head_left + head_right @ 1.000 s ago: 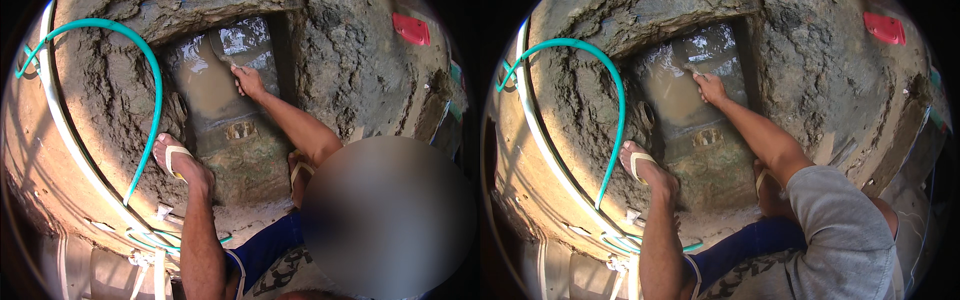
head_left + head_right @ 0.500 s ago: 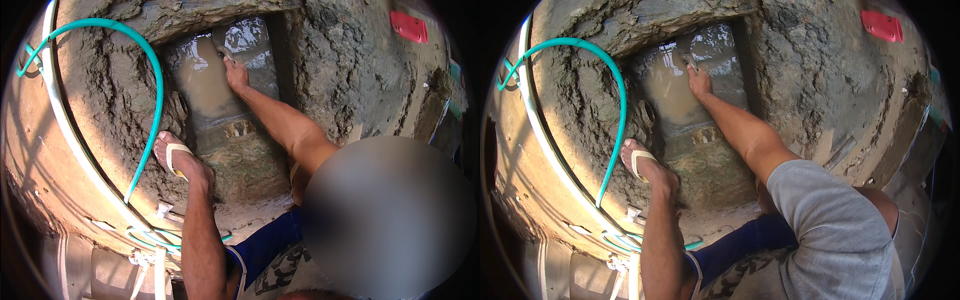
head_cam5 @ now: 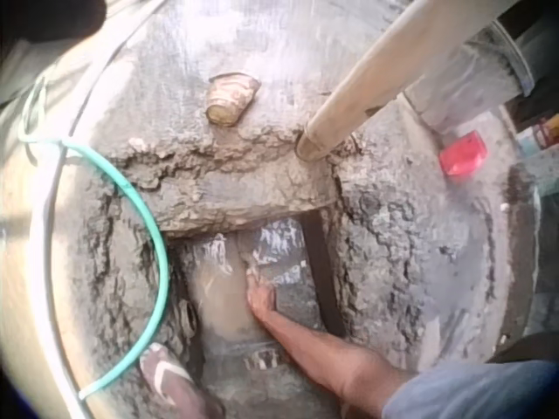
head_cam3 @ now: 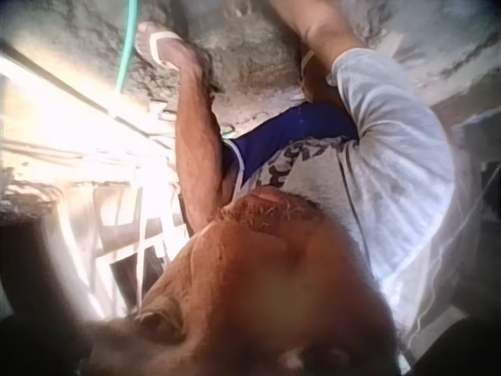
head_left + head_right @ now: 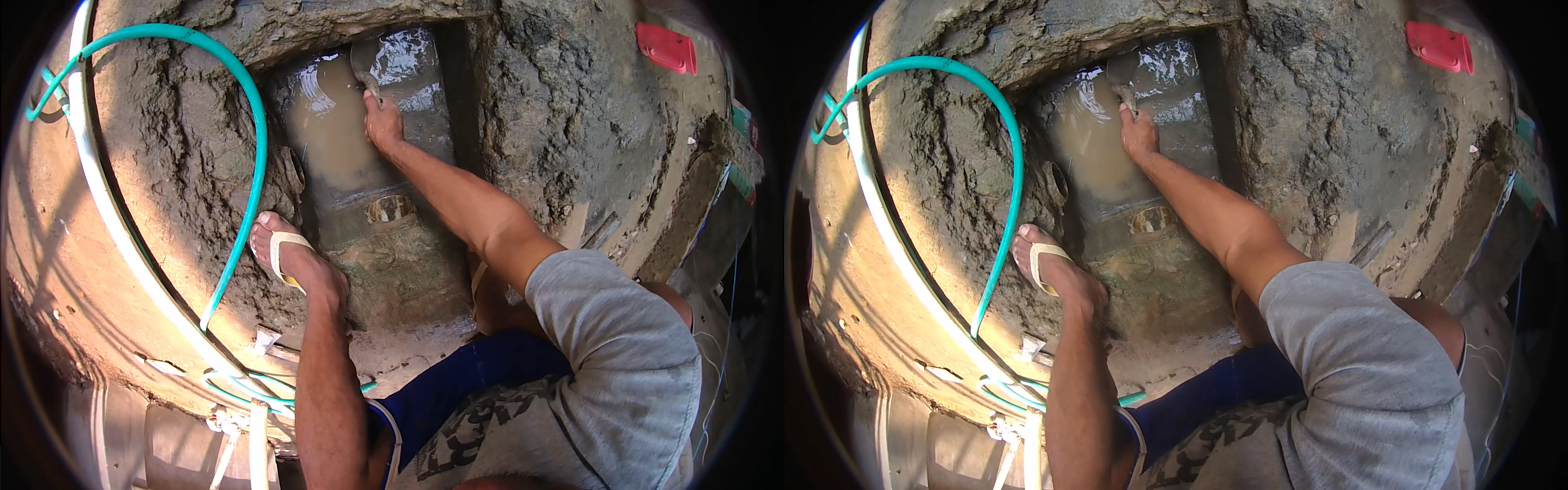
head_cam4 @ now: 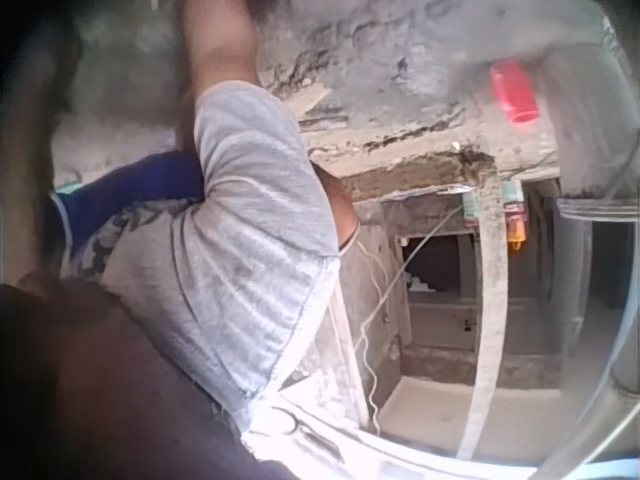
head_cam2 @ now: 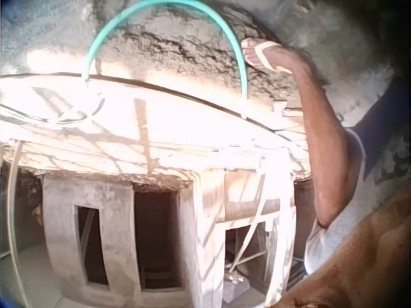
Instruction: The person uses a trowel to apply and smooth mortar onto the interior wall of a water-filled pit.
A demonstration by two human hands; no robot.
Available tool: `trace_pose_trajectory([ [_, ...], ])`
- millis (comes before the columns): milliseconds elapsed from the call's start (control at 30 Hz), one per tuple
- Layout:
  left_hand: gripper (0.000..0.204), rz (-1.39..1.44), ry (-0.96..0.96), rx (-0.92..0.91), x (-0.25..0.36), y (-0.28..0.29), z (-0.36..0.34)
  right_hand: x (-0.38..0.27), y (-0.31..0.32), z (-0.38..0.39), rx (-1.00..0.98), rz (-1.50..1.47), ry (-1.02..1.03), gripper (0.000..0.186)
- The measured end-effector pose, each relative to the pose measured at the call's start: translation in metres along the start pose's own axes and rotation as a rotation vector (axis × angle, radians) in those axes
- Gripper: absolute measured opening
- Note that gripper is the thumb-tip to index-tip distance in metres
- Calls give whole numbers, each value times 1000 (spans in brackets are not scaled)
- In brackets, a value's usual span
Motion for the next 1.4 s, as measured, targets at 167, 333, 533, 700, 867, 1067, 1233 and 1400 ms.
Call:
trace_pose_trajectory([
  [167, 49, -138, -139, 235, 9, 13, 2, 11, 9, 56, -274, 395, 96, 59],
  [333, 53, -121, -170, 312, 12, 15, 7, 40, -10, 53, -463, 522, 97, 60],
  [533, 50, -88, -33, 42, 5, 8, 1, 67, 24, 30, -316, 446, -8, 60],
  [700, 45, -119, -73, 110, 9, 12, 0, 70, 56, 12, -135, 360, 11, 57],
  [867, 45, -228, -125, 157, 14, 13, 3, 70, 75, -8, -22, 284, 15, 60],
  [1067, 46, -196, -161, 210, 17, 18, 11, 59, 90, -10, 120, 270, -20, 60],
  [1233, 45, -249, -203, 212, 16, 16, 7, 55, 92, -7, 141, 275, -39, 60],
  [1400, 44, -336, -213, 189, 20, 13, 7, 57, 102, -7, 179, 287, -57, 60],
])
Point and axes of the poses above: each hand's wrist, its own z-axis away from the middle knuckle, its own y-axis out of the back of the hand, x = y × z, the point moved 9 cm from there along -z, towards the middle knuckle, and after that the axes turned 10 degrees about -z, right-handed, at the moved point
